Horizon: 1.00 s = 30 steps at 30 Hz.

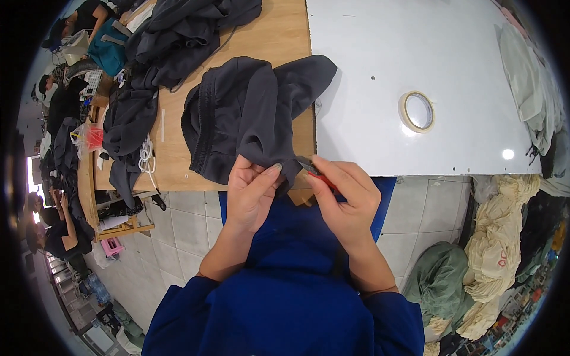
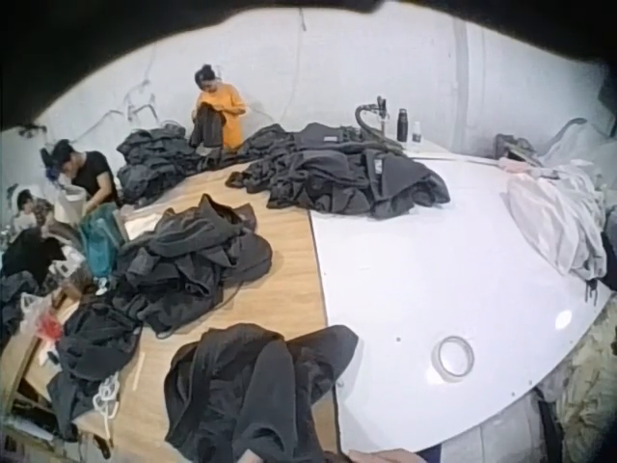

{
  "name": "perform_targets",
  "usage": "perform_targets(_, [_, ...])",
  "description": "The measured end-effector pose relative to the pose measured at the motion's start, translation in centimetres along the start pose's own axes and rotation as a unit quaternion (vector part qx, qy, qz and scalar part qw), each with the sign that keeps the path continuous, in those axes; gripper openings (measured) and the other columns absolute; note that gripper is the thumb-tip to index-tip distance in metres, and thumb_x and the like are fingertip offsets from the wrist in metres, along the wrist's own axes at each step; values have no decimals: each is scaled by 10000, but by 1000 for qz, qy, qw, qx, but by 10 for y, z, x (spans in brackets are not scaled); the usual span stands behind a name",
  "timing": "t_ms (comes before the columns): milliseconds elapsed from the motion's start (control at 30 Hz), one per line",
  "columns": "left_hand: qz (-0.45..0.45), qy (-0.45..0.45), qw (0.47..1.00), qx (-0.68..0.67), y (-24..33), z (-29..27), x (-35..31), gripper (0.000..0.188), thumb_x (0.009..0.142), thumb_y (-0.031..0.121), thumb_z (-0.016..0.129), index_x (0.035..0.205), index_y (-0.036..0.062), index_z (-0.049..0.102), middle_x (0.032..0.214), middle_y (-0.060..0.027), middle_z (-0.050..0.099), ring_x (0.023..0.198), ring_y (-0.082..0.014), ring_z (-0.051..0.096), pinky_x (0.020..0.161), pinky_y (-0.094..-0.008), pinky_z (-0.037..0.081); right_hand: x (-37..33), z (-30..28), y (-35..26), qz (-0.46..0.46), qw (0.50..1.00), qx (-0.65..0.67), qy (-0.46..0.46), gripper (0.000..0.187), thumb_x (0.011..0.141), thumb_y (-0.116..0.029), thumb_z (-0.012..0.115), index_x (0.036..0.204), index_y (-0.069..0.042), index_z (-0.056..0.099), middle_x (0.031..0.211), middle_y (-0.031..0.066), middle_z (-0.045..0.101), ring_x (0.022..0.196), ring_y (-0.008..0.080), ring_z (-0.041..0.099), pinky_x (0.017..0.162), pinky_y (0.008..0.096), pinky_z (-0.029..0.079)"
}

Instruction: Manually inspect and trim threads from dark grey fabric garment pieces in a textile manufacturing facility.

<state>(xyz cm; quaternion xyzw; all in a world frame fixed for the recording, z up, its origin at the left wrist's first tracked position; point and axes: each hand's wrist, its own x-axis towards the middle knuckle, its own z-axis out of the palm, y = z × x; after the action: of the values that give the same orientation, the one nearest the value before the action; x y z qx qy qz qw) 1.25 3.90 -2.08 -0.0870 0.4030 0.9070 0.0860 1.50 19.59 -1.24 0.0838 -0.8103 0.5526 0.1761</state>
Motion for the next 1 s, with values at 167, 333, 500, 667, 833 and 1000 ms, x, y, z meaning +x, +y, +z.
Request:
perform_targets(167, [-7, 4, 1000, 16, 1, 2, 0, 268, 865, -42, 553, 1126, -5, 509, 1057, -89, 596, 986, -124, 574, 904, -249, 449, 0, 6, -8, 90, 983, 153, 47, 373, 670, 17, 740, 1031, -20, 651, 766, 67, 612, 654, 134, 576, 592, 197, 439])
perform_targets(333, [-29, -16, 999, 3, -2, -5, -2, 222, 881, -7, 548, 1102, -4, 522, 1036, -80, 608, 974, -121, 579, 880, -265, 461, 7, 10, -4, 24, 998, 43, -50, 359, 605, 92, 656, 944, -26, 668, 677, 49, 595, 546, 120, 518, 499, 216, 394])
perform_targets(500, [-20, -15, 999, -43, 2, -6, 0, 184, 907, 41, 526, 1086, 2, 524, 1025, -86, 617, 945, -138, 603, 861, -287, 470, 5, 5, -8, -150, 980, 77, -107, 341, 549, 27, 675, 869, -86, 700, 558, 1, 541, 464, 149, 477, 442, 254, 365])
perform_targets(667, [-16, 6, 999, -32, 7, -5, 2, 189, 915, 58, 517, 1096, 5, 516, 1017, -83, 618, 942, -138, 602, 875, -297, 462, 6, -7, -12, -115, 940, 163, -276, 369, 591, -209, 825, 907, -77, 688, 594, 19, 563, 482, 166, 511, 453, 253, 387])
perform_targets(833, [-24, -1, 999, -34, 8, -5, 1, 196, 926, 80, 510, 1114, 24, 504, 1020, -63, 616, 948, -133, 599, 881, -299, 457, -1, -13, -2, 4, 987, 112, -114, 459, 653, -68, 777, 1074, -3, 607, 831, 101, 630, 605, 148, 572, 558, 218, 441])
perform_targets(1000, [-20, -10, 998, -56, 7, -2, 0, 212, 942, 112, 494, 1139, 35, 486, 1038, -53, 608, 956, -128, 594, 893, -294, 447, 1, -1, -6, -32, 998, -3, -47, 391, 653, -3, 751, 1029, 2, 647, 726, 83, 611, 583, 142, 562, 540, 217, 433])
